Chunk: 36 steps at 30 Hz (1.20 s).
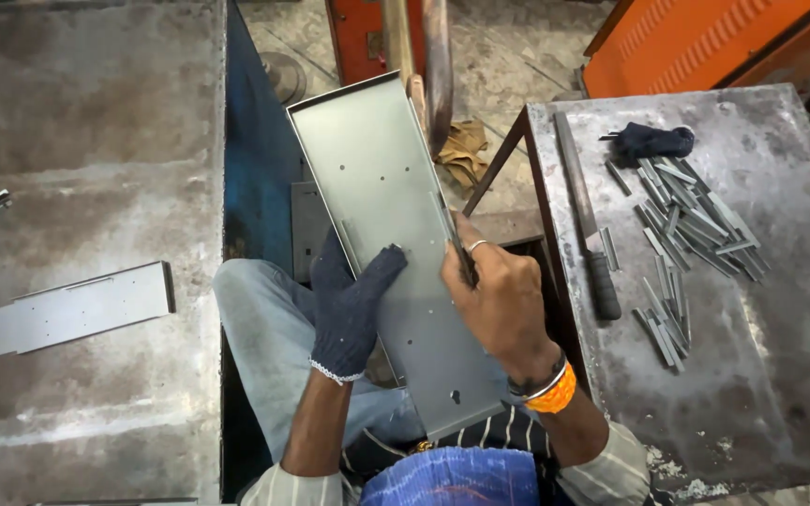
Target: Using a spot welding machine to fuse small metal components onto a metal tray.
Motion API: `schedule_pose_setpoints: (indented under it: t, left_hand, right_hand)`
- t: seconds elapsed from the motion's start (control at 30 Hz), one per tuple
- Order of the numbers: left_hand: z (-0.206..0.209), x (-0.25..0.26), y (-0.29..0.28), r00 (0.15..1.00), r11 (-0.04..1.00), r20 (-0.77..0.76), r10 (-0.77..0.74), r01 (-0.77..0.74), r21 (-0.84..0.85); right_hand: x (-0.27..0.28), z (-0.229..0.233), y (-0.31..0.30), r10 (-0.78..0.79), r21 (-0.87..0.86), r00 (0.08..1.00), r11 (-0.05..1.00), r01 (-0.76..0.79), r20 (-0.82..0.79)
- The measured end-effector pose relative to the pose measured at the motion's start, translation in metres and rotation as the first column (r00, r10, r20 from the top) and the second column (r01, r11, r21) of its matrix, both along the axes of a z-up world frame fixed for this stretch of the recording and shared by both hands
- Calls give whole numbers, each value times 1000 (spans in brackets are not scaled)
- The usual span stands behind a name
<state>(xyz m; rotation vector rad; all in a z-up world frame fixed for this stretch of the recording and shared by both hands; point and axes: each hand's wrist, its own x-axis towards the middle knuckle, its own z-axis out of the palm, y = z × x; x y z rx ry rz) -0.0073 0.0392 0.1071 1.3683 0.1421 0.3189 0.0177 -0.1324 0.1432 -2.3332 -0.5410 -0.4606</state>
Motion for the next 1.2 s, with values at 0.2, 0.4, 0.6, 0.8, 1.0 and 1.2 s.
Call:
schedule_pose_setpoints:
  t: [0.2, 0.4, 0.6, 0.8, 1.0, 1.2]
  left_hand:
    - [1, 4, -6, 993, 999, -110, 33, -36, -29]
    - [9, 12, -7, 997, 996, -72, 20, -26, -91]
    - [19, 33, -1, 998, 987, -45, -34, 26, -158]
    - [16, 42, 8, 996, 970, -43, -76, 64, -234]
    - [12, 41, 10, 996, 990, -18, -83, 80, -118]
    - [37, 39, 7, 988, 959, -105, -109, 77, -271]
  right_hand:
    - [5, 3, -1, -13, -37, 999, 999, 14, 37]
    - [11, -3, -2, -37, -69, 999, 997, 38, 19]
    - [27, 17, 2, -95, -107, 987, 991, 81, -131]
    - [39, 12, 5, -59, -144, 998, 988, 54, -35]
    - [35, 22, 11, -81, -147, 992, 987, 67, -96]
    - [34, 6, 5, -85, -167, 993, 983, 70, -79]
